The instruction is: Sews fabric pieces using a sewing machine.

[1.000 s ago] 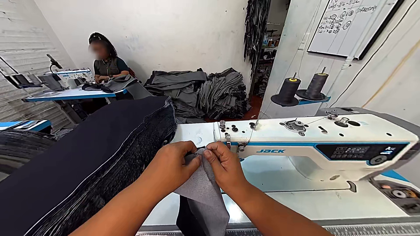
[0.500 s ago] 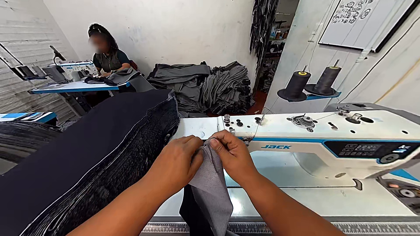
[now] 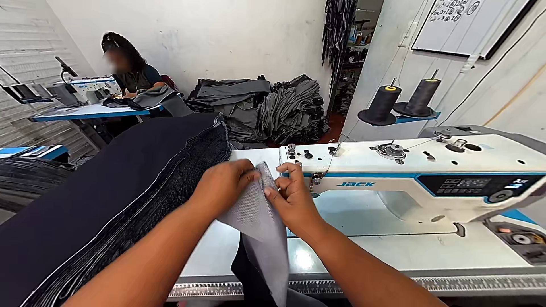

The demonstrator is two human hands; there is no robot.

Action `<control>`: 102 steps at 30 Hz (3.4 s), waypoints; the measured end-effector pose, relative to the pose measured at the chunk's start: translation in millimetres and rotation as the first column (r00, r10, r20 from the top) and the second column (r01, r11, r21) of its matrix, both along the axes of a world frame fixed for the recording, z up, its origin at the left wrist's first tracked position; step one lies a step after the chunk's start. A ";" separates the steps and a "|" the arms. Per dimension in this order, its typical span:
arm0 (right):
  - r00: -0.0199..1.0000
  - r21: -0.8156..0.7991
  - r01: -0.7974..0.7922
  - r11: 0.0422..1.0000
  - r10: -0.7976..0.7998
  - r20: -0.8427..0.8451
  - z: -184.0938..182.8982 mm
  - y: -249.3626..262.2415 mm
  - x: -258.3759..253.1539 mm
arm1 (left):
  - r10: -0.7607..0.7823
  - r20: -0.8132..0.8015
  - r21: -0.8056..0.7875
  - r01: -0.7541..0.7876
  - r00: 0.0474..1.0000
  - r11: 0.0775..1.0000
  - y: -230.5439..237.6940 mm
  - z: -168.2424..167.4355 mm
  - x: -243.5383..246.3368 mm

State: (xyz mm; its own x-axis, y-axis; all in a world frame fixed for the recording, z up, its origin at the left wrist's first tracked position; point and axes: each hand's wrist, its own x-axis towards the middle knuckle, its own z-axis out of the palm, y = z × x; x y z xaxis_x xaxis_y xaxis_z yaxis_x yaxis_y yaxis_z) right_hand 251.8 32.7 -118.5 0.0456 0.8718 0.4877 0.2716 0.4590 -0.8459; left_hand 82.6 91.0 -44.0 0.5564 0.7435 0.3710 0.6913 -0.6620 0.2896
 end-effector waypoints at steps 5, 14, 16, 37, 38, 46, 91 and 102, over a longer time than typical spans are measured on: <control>0.923 -0.608 -0.381 0.697 0.247 -0.295 -89.2 -56.5 -5.4 | -0.045 -0.333 -0.460 -0.120 0.942 0.880 58.3 -95.7 16.1; 0.662 -0.470 0.140 0.872 0.270 0.699 -107.0 -41.2 51.3 | 0.072 -0.170 -0.513 -0.151 0.983 0.845 22.2 -183.4 67.8; 0.630 -0.529 0.158 0.834 0.328 0.704 -115.1 -22.1 59.4 | 0.026 -0.174 -0.482 -0.108 0.984 0.870 32.9 -185.7 71.5; 0.644 -0.539 0.228 0.811 0.290 0.708 -119.9 -14.4 56.4 | -0.071 -0.177 -0.438 -0.014 0.982 0.899 54.3 -183.2 75.3; 0.647 -0.538 0.228 0.812 0.287 0.707 -120.2 -13.9 55.6 | -0.069 -0.190 -0.425 -0.019 0.979 0.905 57.6 -182.4 75.9; 0.638 -0.555 0.212 0.805 0.316 0.702 -119.9 -13.4 57.5 | 0.025 -0.214 -0.310 -0.093 0.976 0.946 92.3 -183.1 90.2; 0.978 0.145 -0.198 0.969 0.206 -0.038 -65.0 -22.0 -6.3 | -0.163 0.535 -0.260 0.345 0.829 0.902 -29.4 -32.3 -44.5; 0.888 0.054 -0.243 0.968 0.245 -0.390 20.8 -24.1 -22.3 | -0.275 0.342 -0.134 0.336 0.899 0.932 -47.1 19.5 -34.8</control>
State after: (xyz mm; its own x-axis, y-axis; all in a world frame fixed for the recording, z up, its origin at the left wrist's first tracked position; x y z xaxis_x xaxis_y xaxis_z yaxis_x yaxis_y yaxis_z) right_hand 229.5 8.6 -97.7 0.0192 0.8783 0.4778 -0.2015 0.4714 -0.8586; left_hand 47.7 43.9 -24.4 0.6452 0.6276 0.4358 0.3176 -0.7391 0.5941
